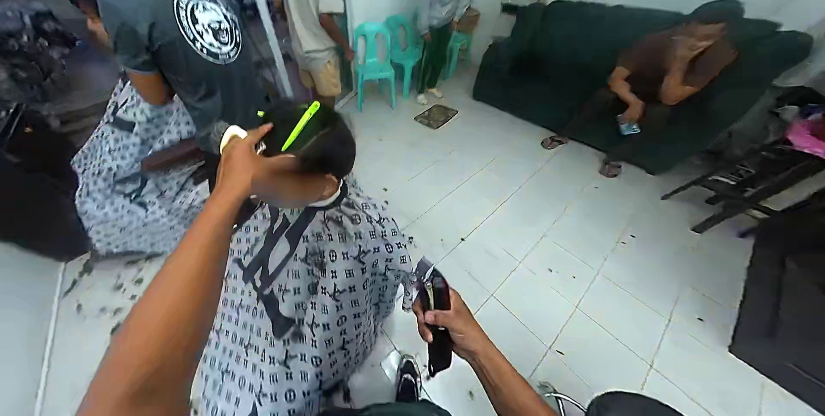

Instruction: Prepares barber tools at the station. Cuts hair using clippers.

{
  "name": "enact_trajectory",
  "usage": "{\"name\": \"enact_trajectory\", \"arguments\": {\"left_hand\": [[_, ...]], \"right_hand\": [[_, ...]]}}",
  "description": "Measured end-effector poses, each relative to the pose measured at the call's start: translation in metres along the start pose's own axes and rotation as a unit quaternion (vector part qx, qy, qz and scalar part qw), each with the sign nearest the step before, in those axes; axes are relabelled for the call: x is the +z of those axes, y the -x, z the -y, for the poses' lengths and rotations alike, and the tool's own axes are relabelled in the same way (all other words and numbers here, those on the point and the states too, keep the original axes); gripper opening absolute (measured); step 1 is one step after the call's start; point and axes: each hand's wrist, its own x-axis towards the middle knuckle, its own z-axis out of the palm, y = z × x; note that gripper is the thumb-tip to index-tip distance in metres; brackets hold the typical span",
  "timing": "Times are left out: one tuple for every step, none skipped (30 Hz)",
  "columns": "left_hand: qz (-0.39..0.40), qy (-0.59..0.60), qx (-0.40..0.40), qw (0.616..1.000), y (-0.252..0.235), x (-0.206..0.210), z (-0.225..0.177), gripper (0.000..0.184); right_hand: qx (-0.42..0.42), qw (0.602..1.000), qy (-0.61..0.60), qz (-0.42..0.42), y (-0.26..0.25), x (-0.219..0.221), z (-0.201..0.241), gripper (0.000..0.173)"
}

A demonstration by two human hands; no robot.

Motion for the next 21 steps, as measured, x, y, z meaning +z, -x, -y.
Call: {"name": "enact_trajectory", "arguments": {"left_hand": [[-0.007, -0.005, -0.006, 1.0, -0.002, 0.001, 0.0, 0.075], [-0.013, -0.015, -0.007, 1.0, -0.005, 0.002, 0.0, 0.074], [-0.015, -0.026, -0.009, 1.0, -0.006, 0.003, 0.002, 0.073], [-0.016, -0.033, -0.01, 0.999, -0.006, 0.003, 0.003, 0.073], [-0.022, -0.036, -0.008, 0.999, -0.006, 0.001, 0.004, 0.071], [-0.041, -0.028, -0.005, 0.999, -0.003, -0.003, 0.003, 0.068], [-0.077, -0.01, 0.004, 0.997, 0.004, -0.008, 0.0, 0.063], [-0.125, 0.011, 0.022, 0.992, 0.014, -0.01, -0.002, 0.057], [-0.173, 0.036, 0.047, 0.983, 0.028, -0.006, -0.005, 0.05], [-0.182, 0.059, 0.073, 0.979, 0.045, 0.004, -0.007, 0.045], [-0.13, 0.07, 0.099, 0.984, 0.064, 0.017, -0.01, 0.039], [-0.022, 0.067, 0.122, 0.99, 0.079, 0.03, -0.011, 0.031], [0.114, 0.062, 0.139, 0.982, 0.085, 0.042, -0.012, 0.026], [0.221, 0.076, 0.148, 0.961, 0.085, 0.052, -0.014, 0.023], [0.271, 0.112, 0.146, 0.945, 0.081, 0.058, -0.014, 0.022], [0.265, 0.17, 0.134, 0.94, 0.075, 0.059, -0.014, 0.022], [0.23, 0.235, 0.113, 0.937, 0.067, 0.056, -0.015, 0.022], [0.195, 0.289, 0.092, 0.933, 0.06, 0.053, -0.013, 0.021], [0.203, 0.305, 0.074, 0.928, 0.054, 0.051, -0.007, 0.02], [0.262, 0.273, 0.054, 0.924, 0.05, 0.047, -0.001, 0.022], [0.348, 0.21, 0.039, 0.913, 0.047, 0.045, 0.005, 0.024]], "right_hand": [[0.005, 1.0, -0.003, 0.005, -0.005, -0.008, 0.003, 0.075], [0.01, 1.0, 0.008, -0.002, -0.01, -0.014, 0.005, 0.072], [0.016, 0.999, 0.029, -0.016, -0.014, -0.018, 0.006, 0.07], [0.022, 0.998, 0.05, -0.031, -0.017, -0.021, 0.006, 0.069], [0.023, 0.997, 0.067, -0.041, -0.019, -0.023, 0.006, 0.07], [0.018, 0.996, 0.077, -0.044, -0.02, -0.025, 0.004, 0.073], [0.004, 0.996, 0.081, -0.04, -0.02, -0.027, 0.002, 0.077], [-0.01, 0.997, 0.076, -0.032, -0.021, -0.029, -0.002, 0.084], [-0.019, 0.998, 0.057, -0.03, -0.021, -0.029, -0.004, 0.089], [-0.018, 0.999, 0.032, -0.035, -0.021, -0.025, -0.006, 0.092], [-0.006, 0.999, 0.01, -0.05, -0.021, -0.02, -0.007, 0.094], [0.001, 0.998, -0.013, -0.064, -0.021, -0.015, -0.009, 0.088], [0.002, 0.997, -0.035, -0.074, -0.021, -0.011, -0.012, 0.073], [0.003, 0.996, -0.037, -0.077, -0.021, -0.008, -0.014, 0.057], [0.002, 0.996, -0.019, -0.084, -0.021, -0.004, -0.014, 0.05], [-0.003, 0.996, 0.007, -0.086, -0.022, 0.0, -0.014, 0.052], [-0.006, 0.996, 0.025, -0.085, -0.022, 0.003, -0.014, 0.055], [-0.008, 0.996, 0.028, -0.08, -0.022, 0.006, -0.015, 0.058], [-0.009, 0.997, 0.021, -0.075, -0.02, 0.008, -0.017, 0.06], [-0.009, 0.997, 0.012, -0.072, -0.019, 0.01, -0.02, 0.061], [-0.009, 0.998, 0.001, -0.069, -0.018, 0.012, -0.023, 0.061]]}}
